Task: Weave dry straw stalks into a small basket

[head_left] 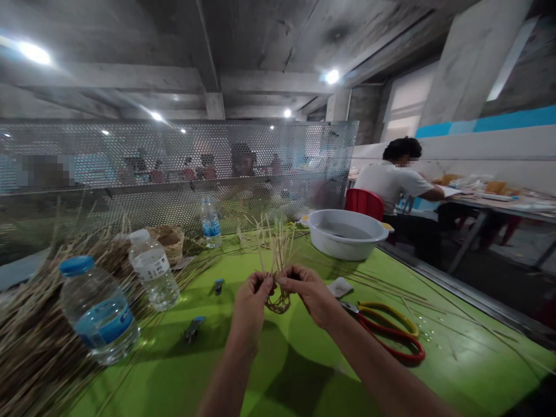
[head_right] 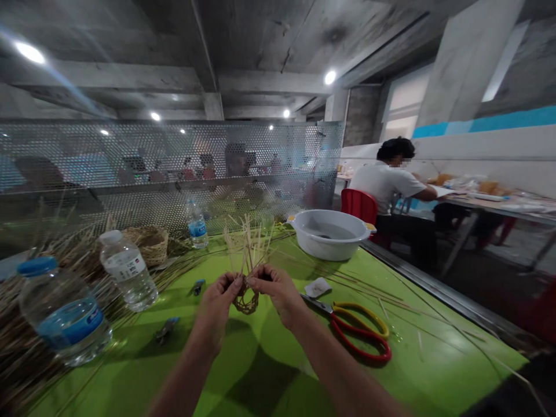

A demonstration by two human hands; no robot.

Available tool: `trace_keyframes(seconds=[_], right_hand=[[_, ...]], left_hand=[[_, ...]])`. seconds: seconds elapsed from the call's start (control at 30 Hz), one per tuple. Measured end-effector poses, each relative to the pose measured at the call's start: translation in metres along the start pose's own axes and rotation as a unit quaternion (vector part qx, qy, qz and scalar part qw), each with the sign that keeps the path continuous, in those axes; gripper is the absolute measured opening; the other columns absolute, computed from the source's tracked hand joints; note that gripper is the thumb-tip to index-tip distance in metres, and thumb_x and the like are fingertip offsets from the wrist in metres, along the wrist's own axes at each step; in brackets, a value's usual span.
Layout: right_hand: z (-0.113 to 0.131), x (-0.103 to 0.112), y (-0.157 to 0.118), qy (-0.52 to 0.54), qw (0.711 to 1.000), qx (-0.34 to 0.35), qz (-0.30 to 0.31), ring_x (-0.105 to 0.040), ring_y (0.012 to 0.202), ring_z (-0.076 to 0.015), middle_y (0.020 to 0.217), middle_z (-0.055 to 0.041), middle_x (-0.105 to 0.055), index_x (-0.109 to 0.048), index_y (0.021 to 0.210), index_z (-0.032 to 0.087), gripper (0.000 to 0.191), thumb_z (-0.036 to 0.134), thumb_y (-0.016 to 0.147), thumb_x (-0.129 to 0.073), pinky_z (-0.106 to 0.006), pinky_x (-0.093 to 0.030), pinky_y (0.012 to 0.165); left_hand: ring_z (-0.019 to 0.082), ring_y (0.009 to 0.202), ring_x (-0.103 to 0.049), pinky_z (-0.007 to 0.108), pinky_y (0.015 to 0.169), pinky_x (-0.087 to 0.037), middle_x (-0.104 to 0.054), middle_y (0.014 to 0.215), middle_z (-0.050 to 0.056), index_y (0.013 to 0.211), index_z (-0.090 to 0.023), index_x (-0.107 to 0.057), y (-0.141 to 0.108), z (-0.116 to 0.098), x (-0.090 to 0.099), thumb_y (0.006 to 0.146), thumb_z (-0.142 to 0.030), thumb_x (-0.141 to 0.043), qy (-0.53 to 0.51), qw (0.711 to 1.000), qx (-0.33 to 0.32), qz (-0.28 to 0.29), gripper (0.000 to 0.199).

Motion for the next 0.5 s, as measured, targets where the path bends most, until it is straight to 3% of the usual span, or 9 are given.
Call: trace_keyframes(seconds=[0.23, 0.37, 0.5], right_hand=[[0.0024, -0.0020, -0.0023, -0.002, 1.000, 0.014, 0.000, -0.050, 0.063, -0.0134, 0.070, 0.0004, -0.061, -0.066, 0.074, 0.018, 0.022, 0.033, 0.067, -0.081, -0.027, -0.037, 0.061], [0.0010, -0.0050, -0.0019, 0.018, 1.000, 0.014, 0.013, -0.058, 0.073, -0.0160, 0.082, -0.0008, -0.067, -0.067, 0.087, 0.020, 0.032, 0.030, 0.062, -0.084, -0.029, -0.043, 0.069], [-0.0018, -0.0050, -0.0006, 0.011, 1.000, 0.009, 0.003, -0.059, 0.072, -0.0159, 0.077, -0.0005, -0.066, -0.066, 0.083, 0.019, 0.034, 0.032, 0.059, -0.087, -0.029, -0.044, 0.069]], left_hand=[[0.015, 0.066, -0.053, 0.025, 0.062, -0.040, -0.063, 0.070, 0.001, 0.075, -0.016, -0.066, 0.0037, 0.0015, 0.0020, 0.065, -0.043, -0.078, 0.000, 1.000, -0.010, -0.012, 0.031], [0.015, 0.064, -0.052, 0.025, 0.061, -0.040, -0.061, 0.066, 0.001, 0.071, -0.016, -0.065, 0.0056, 0.0021, 0.0016, 0.064, -0.041, -0.078, 0.014, 1.000, -0.016, -0.009, 0.029], [0.013, 0.061, -0.048, 0.024, 0.059, -0.038, -0.057, 0.062, -0.002, 0.068, -0.016, -0.064, 0.0041, 0.0042, -0.0008, 0.064, -0.042, -0.077, 0.014, 1.000, -0.016, 0.000, 0.029]])
Point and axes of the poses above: each hand's wrist, its own y-axis towards the middle knuckle, its own x-axis out of the back of the hand, z = x × y, the point moved 4 cm from there along y, towards the middle knuckle
